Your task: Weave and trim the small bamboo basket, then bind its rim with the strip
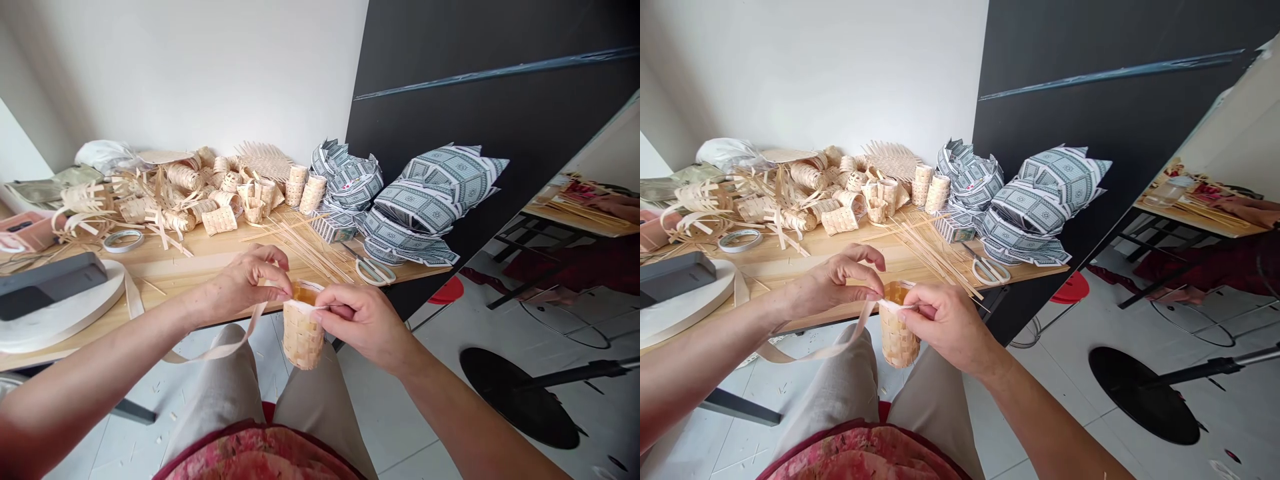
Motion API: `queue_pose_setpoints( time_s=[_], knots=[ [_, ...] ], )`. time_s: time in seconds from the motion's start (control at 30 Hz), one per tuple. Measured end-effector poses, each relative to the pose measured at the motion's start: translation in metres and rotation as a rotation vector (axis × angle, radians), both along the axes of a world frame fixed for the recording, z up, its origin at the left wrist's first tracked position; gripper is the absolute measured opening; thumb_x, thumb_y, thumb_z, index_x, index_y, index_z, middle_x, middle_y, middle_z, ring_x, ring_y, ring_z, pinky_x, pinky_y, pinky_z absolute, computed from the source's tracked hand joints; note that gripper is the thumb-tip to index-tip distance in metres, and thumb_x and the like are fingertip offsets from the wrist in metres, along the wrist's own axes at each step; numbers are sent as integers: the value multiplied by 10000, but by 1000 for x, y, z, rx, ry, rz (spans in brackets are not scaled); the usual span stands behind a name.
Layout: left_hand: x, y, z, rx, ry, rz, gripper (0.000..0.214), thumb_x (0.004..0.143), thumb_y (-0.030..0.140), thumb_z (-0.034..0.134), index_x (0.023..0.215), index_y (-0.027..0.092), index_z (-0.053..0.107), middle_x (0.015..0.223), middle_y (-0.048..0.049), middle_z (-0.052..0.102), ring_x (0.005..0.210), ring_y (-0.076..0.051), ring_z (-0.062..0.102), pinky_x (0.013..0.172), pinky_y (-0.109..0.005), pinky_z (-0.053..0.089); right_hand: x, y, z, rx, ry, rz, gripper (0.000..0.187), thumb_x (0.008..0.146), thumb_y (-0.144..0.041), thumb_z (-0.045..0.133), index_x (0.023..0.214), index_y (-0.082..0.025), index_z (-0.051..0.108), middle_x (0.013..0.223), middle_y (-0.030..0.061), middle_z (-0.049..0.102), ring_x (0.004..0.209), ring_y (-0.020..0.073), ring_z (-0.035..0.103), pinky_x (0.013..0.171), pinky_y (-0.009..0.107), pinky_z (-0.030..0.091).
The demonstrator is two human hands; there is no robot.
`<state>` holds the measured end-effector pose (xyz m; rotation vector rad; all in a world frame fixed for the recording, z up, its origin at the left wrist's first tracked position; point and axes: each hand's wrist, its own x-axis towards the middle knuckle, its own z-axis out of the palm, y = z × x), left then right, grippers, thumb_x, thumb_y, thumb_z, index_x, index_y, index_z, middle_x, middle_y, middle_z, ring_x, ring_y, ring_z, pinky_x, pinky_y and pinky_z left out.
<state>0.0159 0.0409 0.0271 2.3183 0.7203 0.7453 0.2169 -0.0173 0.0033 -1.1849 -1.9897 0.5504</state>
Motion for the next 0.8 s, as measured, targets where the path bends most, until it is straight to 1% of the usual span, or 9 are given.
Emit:
queue_pose_setpoints(
  time_s=[0.03,0.1,0.2,0.3,0.37,0.4,0.53,0.67,0.8],
  knots=[
    [-1,0,2,35,33,-34,89,756,205,620,719,173,695,887,-31,530,859,-135,519,815,-256,391,0,0,0,-1,-4,1,147,713,-204,534,572,-164,536,479,-77,244,457,59,243,443,207,200],
    [-1,0,6,28,83,-147,130,794,211,569,734,155,669,879,-39,545,804,-120,534,741,-226,416,1,0,0,-10,-5,12,137,709,-201,535,577,-166,539,474,-78,244,457,61,246,444,207,204],
    [-2,1,11,-105,151,-253,117,799,195,541,734,131,614,807,-30,557,700,-98,532,634,-195,426,1,1,2,-48,27,36,132,698,-204,540,571,-170,532,472,-77,249,461,65,252,448,208,215],
    [-1,2,14,-358,188,-259,85,797,207,531,786,135,574,644,22,499,528,-60,465,484,-158,377,2,1,4,-99,73,43,147,697,-228,540,564,-171,521,484,-76,239,467,67,248,449,211,218],
    [-1,2,15,-498,166,-271,83,796,207,525,842,144,552,587,51,451,464,-43,418,426,-137,337,2,2,5,-116,89,44,160,701,-246,543,562,-173,511,490,-76,229,472,69,243,452,216,217],
    [0,2,15,-524,148,-274,91,790,197,527,863,146,547,597,53,452,462,-39,415,420,-132,335,2,2,4,-119,96,45,162,702,-250,545,564,-174,510,491,-76,227,473,70,240,453,218,217],
    [2,0,17,-493,155,-248,91,782,183,514,843,133,558,671,29,484,471,-30,437,401,-122,343,1,3,2,-132,130,56,136,698,-236,549,579,-173,527,489,-77,251,470,69,247,452,219,211],
    [2,-2,19,-553,210,-226,88,782,180,484,845,141,531,554,51,450,435,-53,478,342,-107,312,-1,4,0,-101,124,47,137,696,-225,556,574,-169,532,488,-78,255,471,66,252,456,216,216],
    [0,-5,13,-660,136,-233,87,785,152,457,867,168,484,533,56,499,415,-71,528,325,-104,311,-1,5,-1,-68,119,39,126,701,-220,563,588,-166,546,490,-80,248,474,65,256,462,212,225]
  ],
)
